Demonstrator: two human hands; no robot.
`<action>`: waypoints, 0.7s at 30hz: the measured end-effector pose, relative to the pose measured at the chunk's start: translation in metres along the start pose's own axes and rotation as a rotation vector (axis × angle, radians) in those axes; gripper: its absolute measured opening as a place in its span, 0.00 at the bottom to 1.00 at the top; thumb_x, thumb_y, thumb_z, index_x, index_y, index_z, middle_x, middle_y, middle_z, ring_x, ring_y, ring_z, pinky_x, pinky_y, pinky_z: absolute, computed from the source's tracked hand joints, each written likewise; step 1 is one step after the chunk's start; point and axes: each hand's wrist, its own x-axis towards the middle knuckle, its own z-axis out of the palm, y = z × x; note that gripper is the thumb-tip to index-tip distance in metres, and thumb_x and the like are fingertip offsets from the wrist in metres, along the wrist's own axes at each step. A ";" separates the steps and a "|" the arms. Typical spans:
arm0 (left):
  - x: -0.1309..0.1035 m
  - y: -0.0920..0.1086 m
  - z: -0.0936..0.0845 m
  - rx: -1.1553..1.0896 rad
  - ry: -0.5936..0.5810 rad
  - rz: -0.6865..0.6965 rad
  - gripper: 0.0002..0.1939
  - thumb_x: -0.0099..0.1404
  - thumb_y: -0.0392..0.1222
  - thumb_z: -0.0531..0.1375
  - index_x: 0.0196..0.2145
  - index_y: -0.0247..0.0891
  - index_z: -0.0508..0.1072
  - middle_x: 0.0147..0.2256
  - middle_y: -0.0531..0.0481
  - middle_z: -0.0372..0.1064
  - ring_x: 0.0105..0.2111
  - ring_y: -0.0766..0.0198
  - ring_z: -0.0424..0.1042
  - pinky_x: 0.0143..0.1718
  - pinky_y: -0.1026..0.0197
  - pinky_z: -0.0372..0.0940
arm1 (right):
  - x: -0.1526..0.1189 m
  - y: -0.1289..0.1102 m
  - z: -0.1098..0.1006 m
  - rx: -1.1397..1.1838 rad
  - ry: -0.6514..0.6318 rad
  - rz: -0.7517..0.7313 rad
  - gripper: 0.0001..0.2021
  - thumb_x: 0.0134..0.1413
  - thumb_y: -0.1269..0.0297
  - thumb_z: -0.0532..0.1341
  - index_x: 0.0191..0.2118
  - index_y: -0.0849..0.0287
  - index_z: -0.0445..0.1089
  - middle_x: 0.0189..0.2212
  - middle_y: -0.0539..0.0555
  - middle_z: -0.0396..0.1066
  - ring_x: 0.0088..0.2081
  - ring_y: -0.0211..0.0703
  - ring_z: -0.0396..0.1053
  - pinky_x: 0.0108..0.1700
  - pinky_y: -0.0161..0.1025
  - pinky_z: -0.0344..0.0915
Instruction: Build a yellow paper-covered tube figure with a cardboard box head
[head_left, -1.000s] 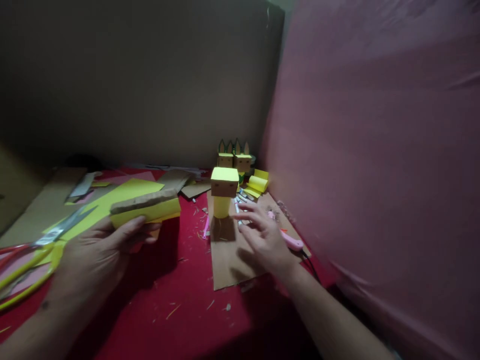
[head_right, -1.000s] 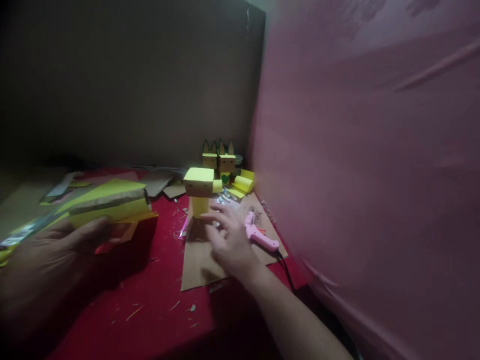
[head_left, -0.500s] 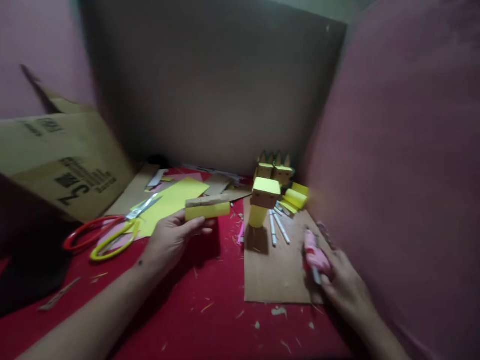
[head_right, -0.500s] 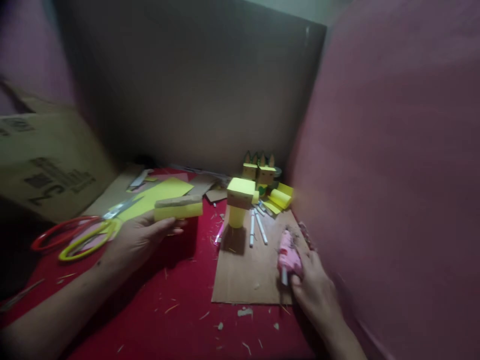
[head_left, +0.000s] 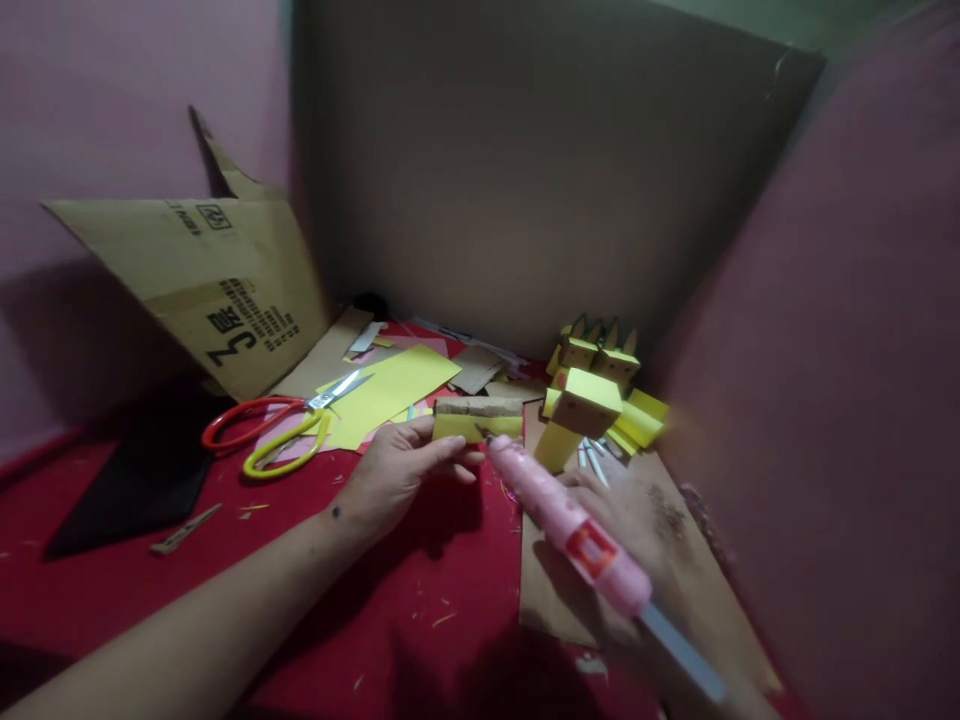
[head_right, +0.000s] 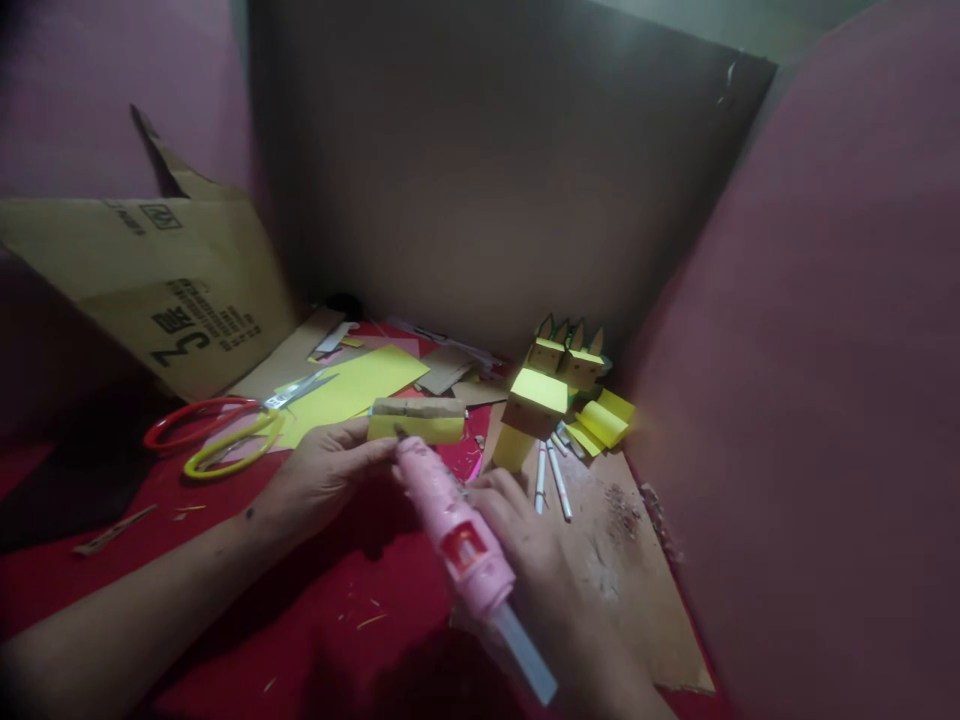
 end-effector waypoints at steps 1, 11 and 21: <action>-0.001 0.000 0.001 -0.021 -0.010 -0.003 0.12 0.58 0.42 0.68 0.38 0.33 0.80 0.32 0.45 0.80 0.28 0.64 0.77 0.34 0.65 0.72 | 0.003 -0.005 0.007 0.037 -0.007 -0.019 0.11 0.61 0.66 0.57 0.48 0.53 0.71 0.36 0.54 0.72 0.35 0.45 0.74 0.32 0.38 0.72; -0.004 0.005 0.005 -0.072 -0.078 -0.038 0.17 0.55 0.48 0.70 0.39 0.34 0.81 0.28 0.47 0.78 0.29 0.61 0.75 0.36 0.60 0.70 | 0.001 -0.005 0.033 -0.014 -0.001 -0.007 0.06 0.60 0.70 0.56 0.41 0.54 0.68 0.31 0.51 0.67 0.29 0.42 0.70 0.24 0.36 0.66; -0.006 0.005 0.008 -0.045 -0.078 -0.012 0.15 0.56 0.46 0.69 0.39 0.35 0.82 0.29 0.49 0.78 0.30 0.62 0.75 0.34 0.63 0.68 | 0.001 -0.008 0.022 -0.109 -0.122 0.044 0.07 0.57 0.66 0.59 0.42 0.53 0.70 0.32 0.53 0.70 0.27 0.44 0.71 0.25 0.38 0.70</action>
